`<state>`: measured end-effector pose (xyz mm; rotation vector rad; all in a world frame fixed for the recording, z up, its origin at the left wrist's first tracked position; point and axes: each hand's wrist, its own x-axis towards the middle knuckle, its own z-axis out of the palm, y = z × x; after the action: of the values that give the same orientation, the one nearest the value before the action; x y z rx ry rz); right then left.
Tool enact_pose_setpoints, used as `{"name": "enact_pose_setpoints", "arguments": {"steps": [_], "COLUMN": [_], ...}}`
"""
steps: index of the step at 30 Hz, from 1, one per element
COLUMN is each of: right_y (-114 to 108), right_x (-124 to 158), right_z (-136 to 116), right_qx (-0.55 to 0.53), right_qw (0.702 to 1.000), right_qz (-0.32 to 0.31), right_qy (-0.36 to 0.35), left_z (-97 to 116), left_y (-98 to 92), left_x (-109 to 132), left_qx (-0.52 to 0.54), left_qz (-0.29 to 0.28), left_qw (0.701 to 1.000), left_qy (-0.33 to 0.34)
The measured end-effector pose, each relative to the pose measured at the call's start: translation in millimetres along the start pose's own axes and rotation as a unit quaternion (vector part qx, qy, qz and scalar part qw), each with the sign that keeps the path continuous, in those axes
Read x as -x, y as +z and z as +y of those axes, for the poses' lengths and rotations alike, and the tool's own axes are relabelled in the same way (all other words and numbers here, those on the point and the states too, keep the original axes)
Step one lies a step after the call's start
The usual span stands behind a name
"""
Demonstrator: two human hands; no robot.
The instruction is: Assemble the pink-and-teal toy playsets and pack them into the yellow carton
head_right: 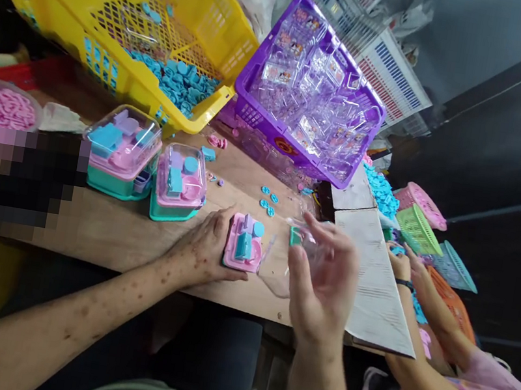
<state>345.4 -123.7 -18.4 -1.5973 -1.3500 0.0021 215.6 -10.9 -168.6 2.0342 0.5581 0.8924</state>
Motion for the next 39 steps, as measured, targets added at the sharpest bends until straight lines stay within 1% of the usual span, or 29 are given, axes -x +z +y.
{"name": "enact_pose_setpoints", "arguments": {"steps": [2,4,6,8,11,15,20,22,25,29,36,39], "right_y": [1,11,24,35,43,44,49,51,50,48,53,52], "right_x": [-27,-47,-56,-57,-52,-48,-46,-46,-46,-44,-35,-36], "right_z": [-11,-15,-13,-8,0,4,1,0,-1,-1,-2,-2], "right_qx": [0.055,0.125,0.184,0.216,0.242,0.259,0.271,0.274,0.274,0.271,0.288,0.296], "right_qw": [0.994,0.975,0.959,0.949,0.942,0.941,0.944,0.943,0.942,0.943,0.945,0.940], "right_qz": [-0.092,-0.173,-0.211,-0.228,-0.230,-0.217,-0.182,-0.183,-0.191,-0.195,-0.144,-0.156], "right_qy": [0.038,0.057,0.048,0.039,0.022,-0.003,-0.047,-0.050,-0.033,-0.015,-0.053,-0.058], "left_z": [-2,-5,-7,-8,-9,-8,-5,-4,-4,-1,0,-2], "left_y": [-1.2,-2.7,-4.3,-5.2,-4.7,-2.6,-4.7,-5.9,-6.9,-8.1,-4.3,-2.6], "left_x": [0,1,2,3,2,1,1,1,2,2,0,1], "left_qx": [-0.005,-0.005,0.000,0.010,0.026,0.032,-0.011,-0.011,0.001,-0.023,-0.067,-0.082], "left_qz": [-0.021,-0.041,-0.050,-0.047,-0.041,-0.035,-0.043,-0.043,-0.037,-0.041,-0.049,-0.050], "left_qw": [1.000,0.999,0.999,0.998,0.998,0.999,0.998,0.998,0.999,0.999,0.996,0.995], "left_qy": [0.000,0.004,0.015,0.026,0.028,0.024,0.033,0.034,0.031,0.024,0.015,0.027]}}
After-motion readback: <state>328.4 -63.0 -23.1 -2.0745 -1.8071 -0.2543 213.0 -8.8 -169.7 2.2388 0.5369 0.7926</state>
